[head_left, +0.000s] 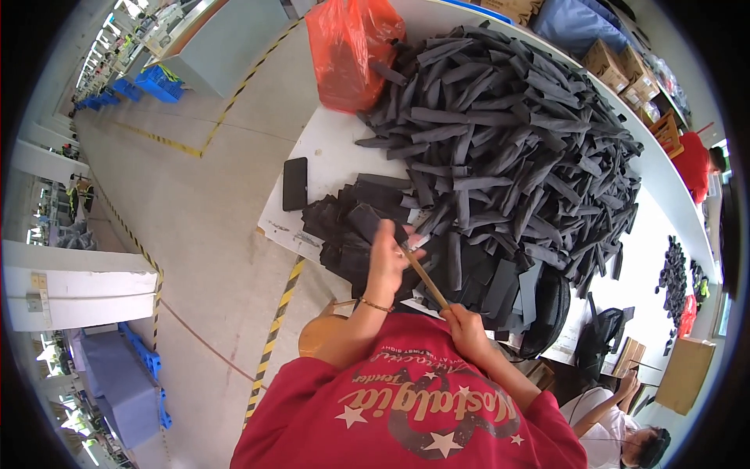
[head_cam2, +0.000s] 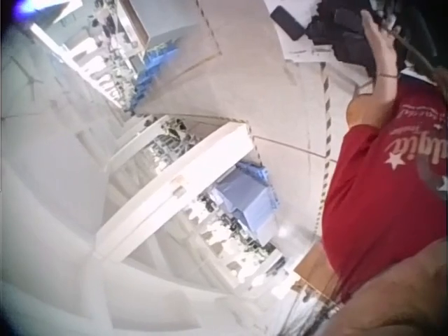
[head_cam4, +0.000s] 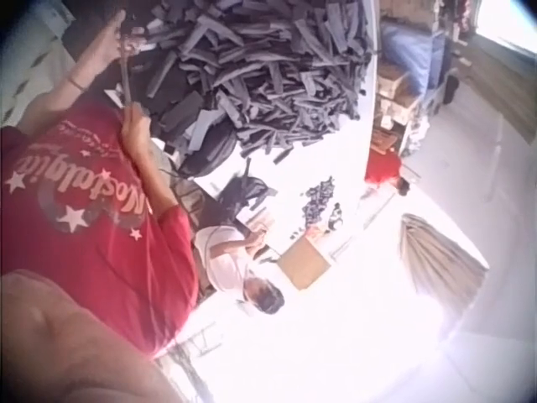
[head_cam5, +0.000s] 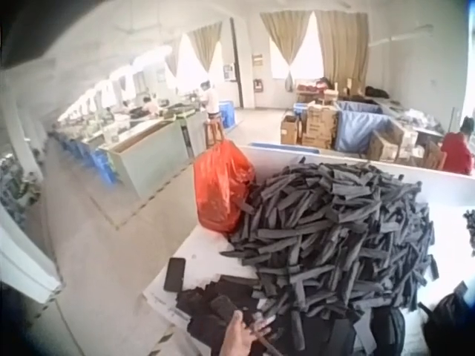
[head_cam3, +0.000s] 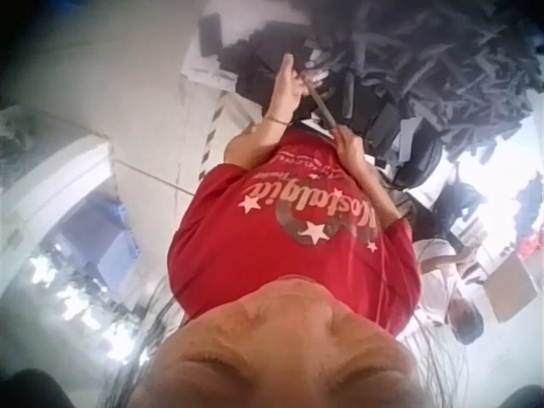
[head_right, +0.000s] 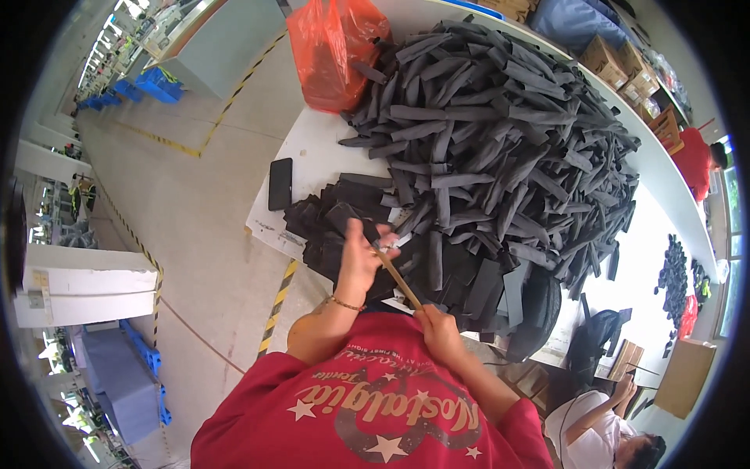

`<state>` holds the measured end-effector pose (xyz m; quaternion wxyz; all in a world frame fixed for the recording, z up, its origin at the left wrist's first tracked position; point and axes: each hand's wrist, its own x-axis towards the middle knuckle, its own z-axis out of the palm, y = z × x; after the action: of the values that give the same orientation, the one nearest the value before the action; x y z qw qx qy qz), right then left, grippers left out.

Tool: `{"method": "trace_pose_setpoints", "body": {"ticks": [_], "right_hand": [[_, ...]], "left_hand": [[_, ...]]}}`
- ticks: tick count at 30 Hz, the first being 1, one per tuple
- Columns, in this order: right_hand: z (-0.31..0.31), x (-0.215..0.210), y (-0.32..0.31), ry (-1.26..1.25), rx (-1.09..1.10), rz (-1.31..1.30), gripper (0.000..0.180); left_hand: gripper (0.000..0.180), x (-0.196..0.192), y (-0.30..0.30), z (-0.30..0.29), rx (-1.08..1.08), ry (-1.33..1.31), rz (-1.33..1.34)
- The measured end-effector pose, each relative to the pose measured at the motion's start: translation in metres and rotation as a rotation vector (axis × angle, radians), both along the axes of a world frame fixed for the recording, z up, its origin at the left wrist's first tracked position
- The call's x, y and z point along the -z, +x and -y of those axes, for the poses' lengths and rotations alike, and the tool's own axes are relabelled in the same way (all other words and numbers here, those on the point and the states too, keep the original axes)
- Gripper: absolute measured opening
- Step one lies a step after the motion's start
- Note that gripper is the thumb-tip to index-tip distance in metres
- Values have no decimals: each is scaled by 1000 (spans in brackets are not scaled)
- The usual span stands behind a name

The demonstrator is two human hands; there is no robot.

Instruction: Inspecting and sorting black foam parts on a workbench using a wooden stick.

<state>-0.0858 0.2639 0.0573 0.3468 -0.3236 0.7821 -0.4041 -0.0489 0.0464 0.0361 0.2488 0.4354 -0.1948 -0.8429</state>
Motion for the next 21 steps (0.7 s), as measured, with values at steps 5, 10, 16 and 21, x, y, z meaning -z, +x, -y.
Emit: {"method": "trace_pose_setpoints", "body": {"ticks": [5, 10, 16, 21], "right_hand": [[-20, -24, -10, 68, -204, 116, 18], [-29, -79, -35, 164, -338, 18, 20], [16, -29, -16, -188, 26, -209, 25], [96, 5, -28, -386, 94, -176, 31]], "left_hand": [[24, 37, 3, 62, -102, 18, -216], [27, 68, 2, 57, -175, 150, -208], [28, 53, -15, 49, -279, 187, -104], [29, 40, -27, 19, -122, 175, -75]]}}
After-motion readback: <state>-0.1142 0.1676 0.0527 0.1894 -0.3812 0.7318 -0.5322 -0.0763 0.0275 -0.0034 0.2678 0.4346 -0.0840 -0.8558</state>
